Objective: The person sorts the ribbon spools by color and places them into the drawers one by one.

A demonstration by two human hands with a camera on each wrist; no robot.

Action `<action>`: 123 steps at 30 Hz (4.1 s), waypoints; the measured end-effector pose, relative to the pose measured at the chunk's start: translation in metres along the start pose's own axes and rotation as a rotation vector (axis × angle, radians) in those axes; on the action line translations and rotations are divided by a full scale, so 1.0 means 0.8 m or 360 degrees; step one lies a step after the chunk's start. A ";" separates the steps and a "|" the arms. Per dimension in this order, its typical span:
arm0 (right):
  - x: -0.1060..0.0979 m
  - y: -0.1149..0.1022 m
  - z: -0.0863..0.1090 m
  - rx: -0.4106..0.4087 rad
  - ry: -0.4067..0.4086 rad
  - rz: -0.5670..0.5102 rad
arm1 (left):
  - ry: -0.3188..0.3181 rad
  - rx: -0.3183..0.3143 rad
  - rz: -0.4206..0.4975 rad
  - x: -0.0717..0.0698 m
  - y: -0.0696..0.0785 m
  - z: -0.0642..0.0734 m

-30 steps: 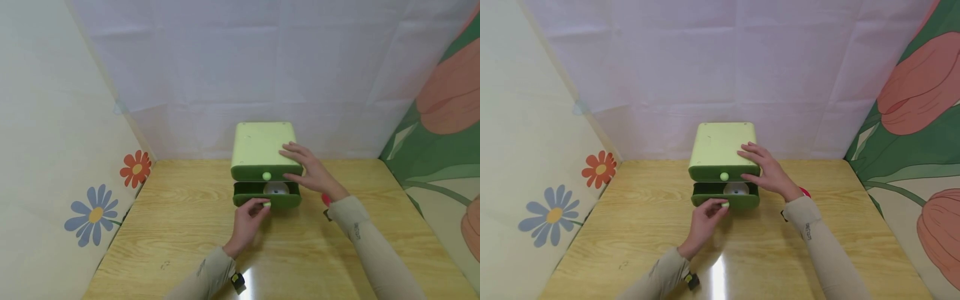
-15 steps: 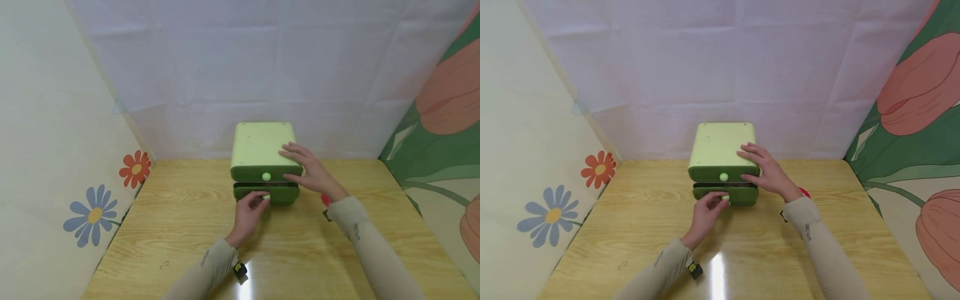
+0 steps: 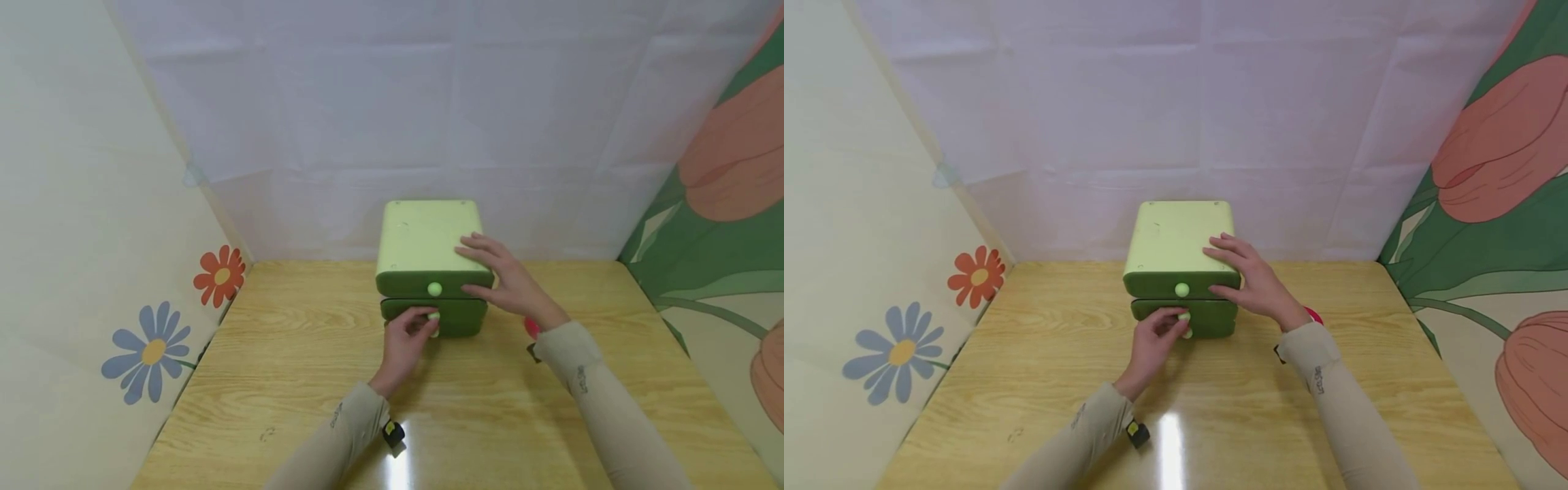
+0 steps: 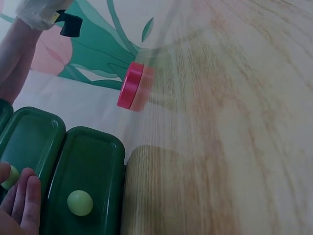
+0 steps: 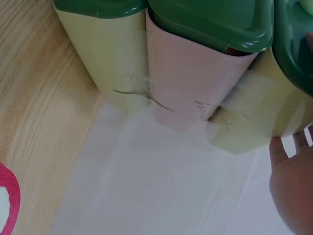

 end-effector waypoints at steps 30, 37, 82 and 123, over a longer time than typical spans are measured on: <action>0.002 0.004 0.002 0.0005 0.0012 0.0014 | -0.0193 0.0126 -0.0197 -0.003 0.004 0.001; 0.002 0.003 0.000 -0.0025 0.0014 0.0028 | -0.0420 0.0229 -0.0401 -0.009 0.004 0.016; 0.003 0.003 0.001 -0.0002 0.0018 0.0002 | 0.0015 -0.0414 0.0063 0.019 -0.055 0.019; 0.003 0.004 -0.001 0.0012 0.0000 0.0022 | 0.0079 -0.0486 0.0115 0.016 -0.058 0.021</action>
Point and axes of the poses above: each hand's wrist, its own z-axis away from the middle knuckle, its own x-axis out of the palm, y = z × x, the point moved 5 cm from there along -z, towards the middle knuckle, and after that the axes turned 5 degrees about -z, right-handed, at the moved point
